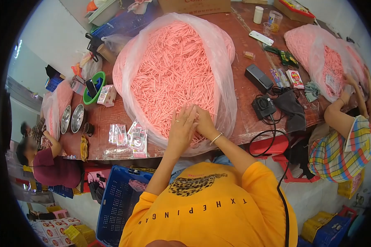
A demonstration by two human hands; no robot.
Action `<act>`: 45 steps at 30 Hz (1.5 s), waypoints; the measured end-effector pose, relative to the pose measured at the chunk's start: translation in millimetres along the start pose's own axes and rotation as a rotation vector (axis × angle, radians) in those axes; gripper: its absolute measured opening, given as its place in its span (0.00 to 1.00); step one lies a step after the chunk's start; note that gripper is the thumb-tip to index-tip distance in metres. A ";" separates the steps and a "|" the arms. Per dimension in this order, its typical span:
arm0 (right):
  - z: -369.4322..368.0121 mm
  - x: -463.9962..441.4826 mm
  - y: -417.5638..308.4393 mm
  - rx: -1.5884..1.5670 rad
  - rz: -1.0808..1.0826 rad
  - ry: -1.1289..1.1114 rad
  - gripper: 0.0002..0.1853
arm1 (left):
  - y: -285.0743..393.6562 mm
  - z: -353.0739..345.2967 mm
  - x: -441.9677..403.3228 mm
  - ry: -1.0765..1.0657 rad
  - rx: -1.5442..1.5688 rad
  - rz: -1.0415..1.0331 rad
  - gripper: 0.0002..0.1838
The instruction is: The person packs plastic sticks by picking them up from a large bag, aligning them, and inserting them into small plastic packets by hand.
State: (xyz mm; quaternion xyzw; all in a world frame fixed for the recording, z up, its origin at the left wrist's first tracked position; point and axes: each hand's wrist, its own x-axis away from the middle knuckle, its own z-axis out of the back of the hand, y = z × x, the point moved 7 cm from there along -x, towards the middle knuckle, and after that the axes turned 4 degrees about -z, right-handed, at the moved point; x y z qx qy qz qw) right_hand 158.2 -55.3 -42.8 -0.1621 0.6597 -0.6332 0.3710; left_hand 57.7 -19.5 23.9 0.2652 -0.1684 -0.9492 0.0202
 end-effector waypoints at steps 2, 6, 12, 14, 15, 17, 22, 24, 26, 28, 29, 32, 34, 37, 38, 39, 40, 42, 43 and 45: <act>5.1 -6.2 10.7 -0.232 -0.153 -0.004 0.08 | -4.7 9.9 -1.3 0.063 0.045 0.049 0.24; 18.3 -16.1 17.1 -0.747 -0.400 0.009 0.19 | -27.7 8.2 16.4 0.221 0.316 0.292 0.16; 14.6 -18.0 -3.0 -0.882 -0.339 0.049 0.25 | -33.0 -37.6 20.9 0.150 0.795 0.541 0.13; 15.1 -16.0 -7.6 -0.855 -0.331 0.044 0.24 | -30.2 -45.4 20.4 0.106 0.787 0.537 0.13; 15.8 -16.1 -12.1 -0.813 -0.318 0.032 0.24 | -29.3 -44.1 19.9 0.112 0.756 0.548 0.12; 16.1 -16.5 -20.7 -0.679 -0.273 0.010 0.23 | -25.3 -36.8 16.8 0.126 0.696 0.567 0.11; 21.8 -13.1 -39.1 -0.330 -0.100 -0.014 0.19 | -28.6 7.8 15.6 0.340 0.581 0.443 0.06; 18.3 -5.8 -40.0 -0.300 -0.124 -0.100 0.16 | -24.5 24.2 14.1 0.401 0.480 0.339 0.06; 15.0 1.3 -40.9 -0.187 -0.179 -0.169 0.12 | -14.2 44.4 6.2 0.452 0.361 0.246 0.06; 13.7 5.8 -41.5 0.016 -0.255 -0.219 0.09 | -3.3 53.0 -5.3 0.404 0.299 0.151 0.07; 12.0 6.9 -42.2 0.010 -0.191 -0.207 0.09 | 1.4 54.3 -8.5 0.380 0.268 0.102 0.07; 7.6 11.2 -37.3 -0.007 -0.072 -0.186 0.08 | 0.8 40.7 -11.2 0.266 0.289 0.129 0.08; 8.3 13.5 -34.0 -0.012 -0.098 -0.194 0.09 | 0.0 38.6 -8.6 0.272 0.265 0.096 0.08; 8.2 14.5 -20.0 0.033 -0.158 -0.218 0.09 | 2.6 38.7 -5.5 0.272 0.246 0.079 0.08; 7.6 14.9 -20.7 0.020 -0.159 -0.213 0.09 | 3.0 39.4 -4.9 0.271 0.241 0.078 0.08; 6.5 14.3 -28.3 0.007 -0.161 -0.208 0.09 | 3.2 39.8 -4.3 0.281 0.235 0.079 0.09; 6.4 14.0 -34.5 -0.006 -0.163 -0.203 0.09 | 3.8 39.8 -3.9 0.290 0.229 0.081 0.09; 5.9 14.0 -41.1 -0.028 -0.164 -0.219 0.09 | 3.4 40.3 -3.1 0.300 0.244 0.098 0.09; 5.7 13.7 -42.3 -0.039 -0.164 -0.227 0.10 | 2.9 40.8 -3.4 0.301 0.265 0.113 0.09; 5.0 15.1 -39.9 -0.019 -0.071 -0.216 0.10 | 4.3 39.5 -4.1 0.287 0.262 0.090 0.09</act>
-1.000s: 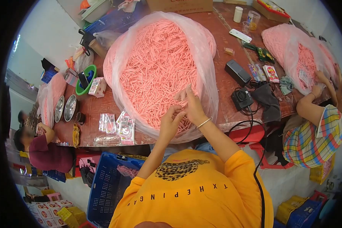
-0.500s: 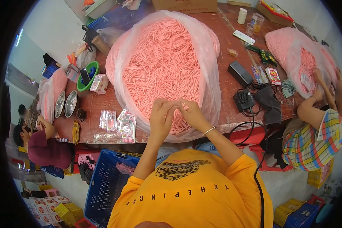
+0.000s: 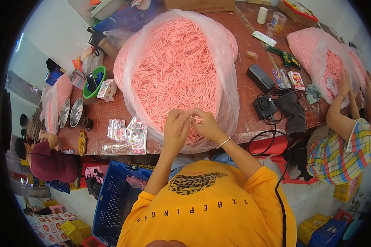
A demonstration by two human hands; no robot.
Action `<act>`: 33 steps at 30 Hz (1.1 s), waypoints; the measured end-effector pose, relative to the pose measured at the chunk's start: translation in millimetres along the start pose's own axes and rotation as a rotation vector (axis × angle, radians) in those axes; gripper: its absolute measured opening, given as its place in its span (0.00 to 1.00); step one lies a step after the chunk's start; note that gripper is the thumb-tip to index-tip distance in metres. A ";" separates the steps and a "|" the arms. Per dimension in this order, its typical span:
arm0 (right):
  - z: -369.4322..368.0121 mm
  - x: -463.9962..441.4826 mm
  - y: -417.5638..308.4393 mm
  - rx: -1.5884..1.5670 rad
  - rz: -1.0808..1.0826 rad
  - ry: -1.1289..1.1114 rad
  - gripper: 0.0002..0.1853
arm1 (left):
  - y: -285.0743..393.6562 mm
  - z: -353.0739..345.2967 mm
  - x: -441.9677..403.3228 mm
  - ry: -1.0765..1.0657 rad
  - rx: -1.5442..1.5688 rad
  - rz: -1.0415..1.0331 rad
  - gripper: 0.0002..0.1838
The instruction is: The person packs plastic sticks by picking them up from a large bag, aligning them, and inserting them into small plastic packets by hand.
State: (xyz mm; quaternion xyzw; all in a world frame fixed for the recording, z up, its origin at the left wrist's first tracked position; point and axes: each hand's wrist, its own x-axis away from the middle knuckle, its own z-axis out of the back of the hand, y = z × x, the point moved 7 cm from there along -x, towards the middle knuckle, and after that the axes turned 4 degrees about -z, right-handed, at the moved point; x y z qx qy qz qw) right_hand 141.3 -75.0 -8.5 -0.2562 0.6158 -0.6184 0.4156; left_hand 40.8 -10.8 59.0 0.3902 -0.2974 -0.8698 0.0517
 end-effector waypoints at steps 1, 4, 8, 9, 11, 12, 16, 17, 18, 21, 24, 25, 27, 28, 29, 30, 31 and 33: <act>-0.8 1.1 1.8 0.015 0.045 0.005 0.11 | 0.9 -1.1 -0.3 -0.016 -0.021 -0.038 0.08; -1.9 1.8 4.9 -0.015 0.087 0.022 0.11 | 0.8 -4.0 -3.0 -0.051 -0.012 -0.072 0.08; 0.5 -0.8 3.3 -0.044 -0.011 0.027 0.09 | -2.3 -1.8 -7.4 -0.012 0.099 0.059 0.06; 0.3 -2.5 3.9 -0.070 -0.069 0.035 0.09 | -7.1 2.2 -7.8 0.025 0.120 0.099 0.08; 2.7 -3.0 10.7 -0.126 -0.115 0.063 0.09 | -19.5 13.0 -8.1 0.098 0.160 0.180 0.10; 4.0 -3.2 19.0 -0.154 -0.103 0.083 0.09 | -15.6 14.8 -11.9 0.077 0.023 0.112 0.12; 6.0 -3.0 32.5 -0.105 -0.082 0.125 0.11 | 8.5 -19.2 -9.6 -0.251 -0.353 -0.173 0.20; 6.3 -2.6 30.2 -0.034 -0.019 0.123 0.11 | 15.2 -34.8 -1.1 -0.401 -0.402 -0.247 0.22; 7.8 -0.9 26.6 0.038 0.043 0.121 0.11 | 16.7 -33.8 1.2 -0.373 -0.370 -0.216 0.23; 14.2 -3.8 23.7 0.038 -0.118 0.147 0.12 | 13.8 -26.4 2.3 -0.243 -0.224 -0.111 0.24; 17.8 -6.2 12.9 -0.039 -0.201 0.206 0.13 | -1.8 -7.3 16.1 -0.073 -0.045 0.042 0.22; 17.3 -8.7 9.7 -0.061 -0.179 0.222 0.14 | -4.9 0.3 21.1 -0.043 -0.028 0.075 0.20; 18.4 -9.7 15.2 0.108 0.162 0.289 0.15 | -21.5 28.8 28.1 0.021 -0.107 0.130 0.15; 11.7 -7.2 9.2 0.170 0.334 0.307 0.15 | -36.9 50.5 36.9 0.046 -0.204 0.161 0.12; 10.9 -8.9 28.2 0.090 0.096 0.304 0.15 | -51.3 73.4 49.0 0.069 -0.302 0.197 0.09; 11.2 -7.5 37.6 0.027 -0.145 0.298 0.14 | -72.0 96.9 60.2 0.149 -0.235 0.325 0.08; 7.5 -6.3 39.8 0.133 -0.178 0.221 0.14 | -95.4 119.6 78.2 0.178 -0.286 0.385 0.09; 4.2 -4.0 44.9 0.359 -0.228 0.094 0.14 | -131.5 153.7 102.0 0.188 -0.414 0.454 0.10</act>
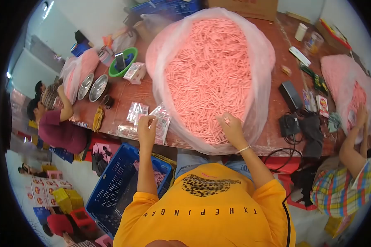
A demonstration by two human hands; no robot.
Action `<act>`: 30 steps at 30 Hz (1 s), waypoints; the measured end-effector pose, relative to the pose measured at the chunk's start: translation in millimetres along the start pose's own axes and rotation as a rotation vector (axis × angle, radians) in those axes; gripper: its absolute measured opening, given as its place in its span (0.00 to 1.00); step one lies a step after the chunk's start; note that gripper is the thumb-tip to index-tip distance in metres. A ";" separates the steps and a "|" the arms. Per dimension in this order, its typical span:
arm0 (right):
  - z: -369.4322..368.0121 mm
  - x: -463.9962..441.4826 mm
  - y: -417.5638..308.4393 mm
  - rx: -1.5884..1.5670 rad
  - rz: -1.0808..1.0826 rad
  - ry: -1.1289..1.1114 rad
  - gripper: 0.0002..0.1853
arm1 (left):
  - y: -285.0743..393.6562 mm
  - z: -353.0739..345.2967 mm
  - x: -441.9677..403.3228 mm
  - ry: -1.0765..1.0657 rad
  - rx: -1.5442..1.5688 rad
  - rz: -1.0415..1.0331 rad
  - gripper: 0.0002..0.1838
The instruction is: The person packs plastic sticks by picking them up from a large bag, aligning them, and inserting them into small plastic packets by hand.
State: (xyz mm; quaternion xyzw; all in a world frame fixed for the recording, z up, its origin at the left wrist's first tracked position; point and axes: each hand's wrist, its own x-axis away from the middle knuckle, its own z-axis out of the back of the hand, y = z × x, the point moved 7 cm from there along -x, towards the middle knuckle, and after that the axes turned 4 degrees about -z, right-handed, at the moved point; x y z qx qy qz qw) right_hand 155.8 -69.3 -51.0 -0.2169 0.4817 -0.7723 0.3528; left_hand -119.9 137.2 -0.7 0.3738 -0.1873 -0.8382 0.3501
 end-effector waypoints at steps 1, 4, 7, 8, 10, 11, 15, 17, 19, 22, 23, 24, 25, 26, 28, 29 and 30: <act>-2.4 0.5 -3.1 -0.006 0.031 -0.010 0.14 | -15.6 6.6 -1.0 -0.005 -0.084 0.008 0.11; -8.6 4.8 -10.9 -0.042 0.098 -0.028 0.14 | -46.6 -1.4 -1.5 -0.102 -0.242 0.053 0.16; -7.5 4.1 -14.6 -0.108 0.139 -0.032 0.13 | -56.2 -6.9 -12.9 -0.084 -0.098 0.154 0.17; -7.6 5.3 -11.9 -0.121 0.151 -0.036 0.13 | -56.0 -5.9 -14.1 -0.059 -0.052 0.203 0.15; -7.0 6.0 -9.5 -0.163 0.130 -0.045 0.12 | -51.2 -4.0 -16.1 -0.035 -0.030 0.169 0.11; -6.4 6.0 -9.2 -0.193 0.099 -0.049 0.11 | -49.9 -2.8 -16.7 -0.035 -0.056 0.085 0.08; -1.3 -3.2 -18.9 -0.514 -0.009 -0.049 0.09 | 19.4 26.6 -33.9 0.064 -0.126 -0.245 0.03; 10.1 -2.5 -65.3 -0.403 0.032 -0.136 0.09 | 75.3 12.8 -40.9 -0.128 0.031 -0.290 0.05; 8.4 -8.8 -91.8 -0.289 0.131 -0.213 0.09 | 116.2 -16.7 -36.4 -0.232 0.250 -0.386 0.06; 6.7 -17.0 -93.1 -0.178 0.326 -0.228 0.11 | 154.5 -57.5 -35.2 -0.356 0.435 -0.289 0.06; 11.7 -18.2 -80.9 -0.133 0.313 -0.213 0.10 | 155.2 -66.9 -34.9 -0.366 0.493 -0.230 0.05; 15.8 -17.7 -66.8 -0.089 0.296 -0.205 0.10 | 151.0 -78.8 -30.5 -0.376 0.549 -0.163 0.05; 20.7 -15.2 -58.8 -0.047 0.277 -0.202 0.10 | 146.2 -90.4 -26.0 -0.387 0.601 -0.090 0.05; 26.4 -11.7 -55.0 -0.076 0.247 -0.189 0.10 | 143.9 -97.9 -24.2 -0.414 0.591 -0.086 0.04; 34.8 -6.2 -55.0 -0.139 0.192 -0.163 0.10 | 144.3 -108.7 -23.3 -0.439 0.572 -0.130 0.04; 36.3 -5.8 -53.3 -0.224 0.170 -0.172 0.10 | 147.2 -112.3 -23.5 -0.448 0.561 -0.151 0.04; 36.6 -6.3 -51.1 -0.310 0.150 -0.182 0.10 | 152.3 -113.6 -24.2 -0.450 0.572 -0.161 0.04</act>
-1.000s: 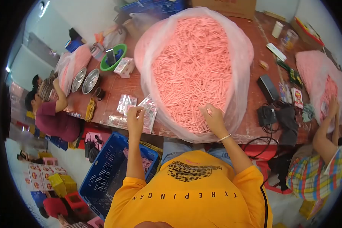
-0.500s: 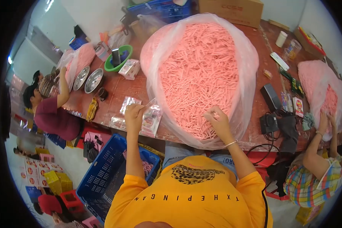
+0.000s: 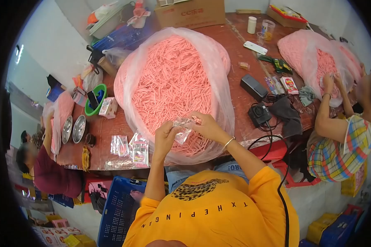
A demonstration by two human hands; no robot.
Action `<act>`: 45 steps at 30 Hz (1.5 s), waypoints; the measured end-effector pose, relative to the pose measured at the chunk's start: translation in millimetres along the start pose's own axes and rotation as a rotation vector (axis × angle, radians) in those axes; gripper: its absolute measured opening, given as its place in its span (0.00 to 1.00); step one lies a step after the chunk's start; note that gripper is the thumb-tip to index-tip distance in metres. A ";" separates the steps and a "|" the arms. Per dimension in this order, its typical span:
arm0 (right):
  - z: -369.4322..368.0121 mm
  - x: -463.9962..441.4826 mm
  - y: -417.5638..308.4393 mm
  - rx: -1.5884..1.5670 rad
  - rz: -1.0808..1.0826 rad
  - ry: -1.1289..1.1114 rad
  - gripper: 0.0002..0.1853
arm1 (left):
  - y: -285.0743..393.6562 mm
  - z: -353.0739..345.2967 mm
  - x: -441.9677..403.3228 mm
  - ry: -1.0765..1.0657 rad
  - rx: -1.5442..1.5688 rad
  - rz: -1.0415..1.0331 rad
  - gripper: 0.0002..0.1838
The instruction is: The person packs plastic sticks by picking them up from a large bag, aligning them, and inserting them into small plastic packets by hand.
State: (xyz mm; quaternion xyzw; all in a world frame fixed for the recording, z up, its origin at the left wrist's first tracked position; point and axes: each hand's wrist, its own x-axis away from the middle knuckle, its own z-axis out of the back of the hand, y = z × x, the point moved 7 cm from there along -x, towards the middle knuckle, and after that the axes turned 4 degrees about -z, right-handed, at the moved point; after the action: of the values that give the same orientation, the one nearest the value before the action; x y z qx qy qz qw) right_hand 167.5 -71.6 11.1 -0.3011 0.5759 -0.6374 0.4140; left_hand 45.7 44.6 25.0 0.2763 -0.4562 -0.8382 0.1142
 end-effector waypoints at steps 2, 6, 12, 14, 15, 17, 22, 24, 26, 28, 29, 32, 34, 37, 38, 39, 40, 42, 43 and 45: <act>4.1 1.1 4.3 -0.062 -0.001 0.020 0.11 | 9.4 -4.0 -4.3 -0.009 0.013 -0.022 0.04; 7.5 4.8 3.2 -0.010 0.046 0.063 0.12 | 6.4 -9.8 -5.8 0.018 0.118 0.074 0.04; 5.5 10.8 0.6 -0.027 0.058 0.112 0.15 | 7.4 -12.6 -7.6 -0.025 -0.028 -0.081 0.07; 4.7 11.3 15.2 -0.233 -0.112 0.077 0.17 | 9.3 -15.7 -7.0 -0.045 -0.071 -0.132 0.08; 5.2 12.4 31.5 -0.423 -0.256 0.062 0.18 | 10.2 -16.7 -6.8 -0.066 -0.038 -0.130 0.08; 6.3 7.0 35.3 -0.830 -0.248 -0.060 0.20 | 12.6 -18.1 -5.1 -0.107 0.028 -0.123 0.09; 24.7 -3.0 -3.5 -1.162 0.061 -0.024 0.25 | 1.5 -21.9 3.2 -0.182 0.198 -0.086 0.09; 19.9 -2.3 -27.8 -1.155 0.043 -0.012 0.26 | 4.9 -24.3 3.7 -0.186 0.207 -0.115 0.09; 13.0 -2.3 -43.0 -1.138 0.030 -0.020 0.27 | 5.2 -25.6 5.0 -0.187 0.198 -0.137 0.08; 7.0 -4.2 -52.2 -1.103 0.032 -0.048 0.28 | 5.6 -25.3 6.0 -0.182 0.199 -0.127 0.09; 4.4 -4.7 -52.1 -1.082 0.004 -0.030 0.28 | 6.0 -24.9 5.9 -0.179 0.200 -0.123 0.09; -4.0 -3.1 -43.0 -1.029 -0.090 0.001 0.26 | 5.1 -23.4 6.7 -0.191 0.218 -0.101 0.09; -9.2 -3.6 -28.4 -1.008 -0.160 -0.003 0.24 | 6.6 -20.2 6.7 -0.158 0.211 -0.073 0.10; -7.6 0.3 -28.0 -0.775 -0.156 0.055 0.24 | 4.6 -20.7 8.8 -0.098 0.179 -0.083 0.10; -8.4 0.5 -26.0 -0.829 -0.158 0.038 0.24 | 3.5 -21.2 9.7 -0.075 0.163 -0.096 0.10; -9.0 0.7 -22.6 -0.883 -0.160 0.021 0.24 | 1.1 -21.6 11.2 -0.058 0.170 -0.075 0.10; -9.8 0.8 -20.8 -0.937 -0.162 0.004 0.24 | -1.1 -22.0 13.0 -0.042 0.178 -0.055 0.10; -10.4 1.7 -29.2 -0.862 -0.120 0.045 0.27 | -4.1 -24.0 14.8 0.016 0.197 -0.034 0.10; -10.7 2.7 -33.7 -0.825 -0.100 0.063 0.28 | -4.9 -26.3 15.9 0.059 0.208 -0.033 0.10; -10.7 4.9 -39.2 -0.648 -0.060 0.062 0.29 | -10.1 -29.4 19.3 0.087 0.263 0.005 0.10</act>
State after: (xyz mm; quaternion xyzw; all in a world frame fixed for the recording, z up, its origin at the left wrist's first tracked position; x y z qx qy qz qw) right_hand 148.9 -70.9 47.5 -0.4146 0.7518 -0.4419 0.2601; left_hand 47.2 21.0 -2.9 0.3239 -0.5575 -0.7580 0.0989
